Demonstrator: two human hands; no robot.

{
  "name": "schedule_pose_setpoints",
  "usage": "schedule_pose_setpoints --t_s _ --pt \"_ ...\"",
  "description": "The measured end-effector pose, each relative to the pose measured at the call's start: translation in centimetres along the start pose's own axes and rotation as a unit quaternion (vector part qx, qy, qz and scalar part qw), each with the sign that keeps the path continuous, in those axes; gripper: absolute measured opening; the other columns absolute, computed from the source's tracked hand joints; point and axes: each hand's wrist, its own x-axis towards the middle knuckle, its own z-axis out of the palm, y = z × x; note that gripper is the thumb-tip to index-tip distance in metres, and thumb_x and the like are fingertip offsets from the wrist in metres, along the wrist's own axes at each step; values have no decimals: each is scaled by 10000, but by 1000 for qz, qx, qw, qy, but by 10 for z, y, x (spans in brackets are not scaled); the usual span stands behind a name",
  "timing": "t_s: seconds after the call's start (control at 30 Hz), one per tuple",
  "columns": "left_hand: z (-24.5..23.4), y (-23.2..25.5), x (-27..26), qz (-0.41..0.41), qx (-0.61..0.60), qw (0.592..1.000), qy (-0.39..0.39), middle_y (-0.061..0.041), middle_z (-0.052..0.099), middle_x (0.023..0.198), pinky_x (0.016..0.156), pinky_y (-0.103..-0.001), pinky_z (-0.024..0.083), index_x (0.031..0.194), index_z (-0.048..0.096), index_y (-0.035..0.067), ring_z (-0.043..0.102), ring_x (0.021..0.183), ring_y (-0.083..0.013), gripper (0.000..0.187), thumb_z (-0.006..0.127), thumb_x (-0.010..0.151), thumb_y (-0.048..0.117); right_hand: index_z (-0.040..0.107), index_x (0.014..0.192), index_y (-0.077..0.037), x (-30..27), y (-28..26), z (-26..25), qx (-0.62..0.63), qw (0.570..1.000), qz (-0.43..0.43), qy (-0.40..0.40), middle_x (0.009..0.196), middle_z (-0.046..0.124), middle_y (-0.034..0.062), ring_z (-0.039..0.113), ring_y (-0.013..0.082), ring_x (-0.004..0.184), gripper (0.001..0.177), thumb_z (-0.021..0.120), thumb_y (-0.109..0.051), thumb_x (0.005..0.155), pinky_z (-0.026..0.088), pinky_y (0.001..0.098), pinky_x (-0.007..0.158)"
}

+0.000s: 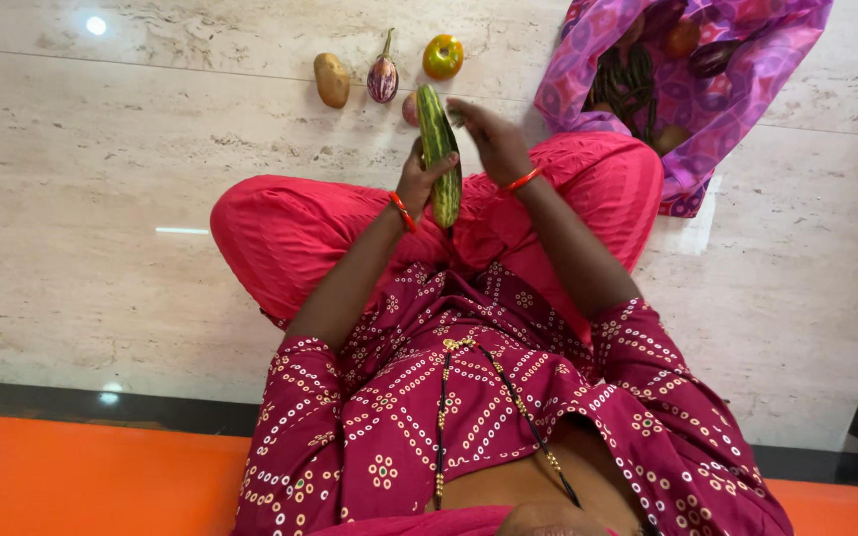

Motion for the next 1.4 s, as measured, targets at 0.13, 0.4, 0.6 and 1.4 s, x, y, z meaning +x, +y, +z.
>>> schedule_pose_setpoints --t_s 0.13,0.4,0.6,1.4 --pt "0 37 22 3 -31 999 22 -72 608 1172 832 -375 603 1430 380 123 646 1044 -191 665 802 916 122 708 1203 -13 8 41 -52 104 992 21 67 1146 622 99 679 160 999 303 487 59 1009 634 276 951" --pt "17 43 47 47 -99 993 38 -98 539 1300 929 -401 612 1460 300 147 609 1172 -237 727 767 928 -17 728 1237 -103 9 -9 -15 -167 983 77 -17 1051 673 96 690 196 855 516 791 -461 872 558 370 741" --pt "8 61 31 30 -139 984 -105 -78 447 1520 1167 -387 473 1660 177 207 499 1399 -221 946 745 941 -27 747 1196 -75 44 0 -27 -160 975 148 -45 1038 726 62 732 198 934 657 862 -571 782 571 362 801" --pt "-24 4 56 -40 73 995 57 -15 705 1178 790 -250 541 1224 630 127 673 1019 -93 296 711 945 184 772 1059 -81 123 173 -54 -328 886 194 263 985 719 124 711 312 884 519 813 -463 710 563 447 765"
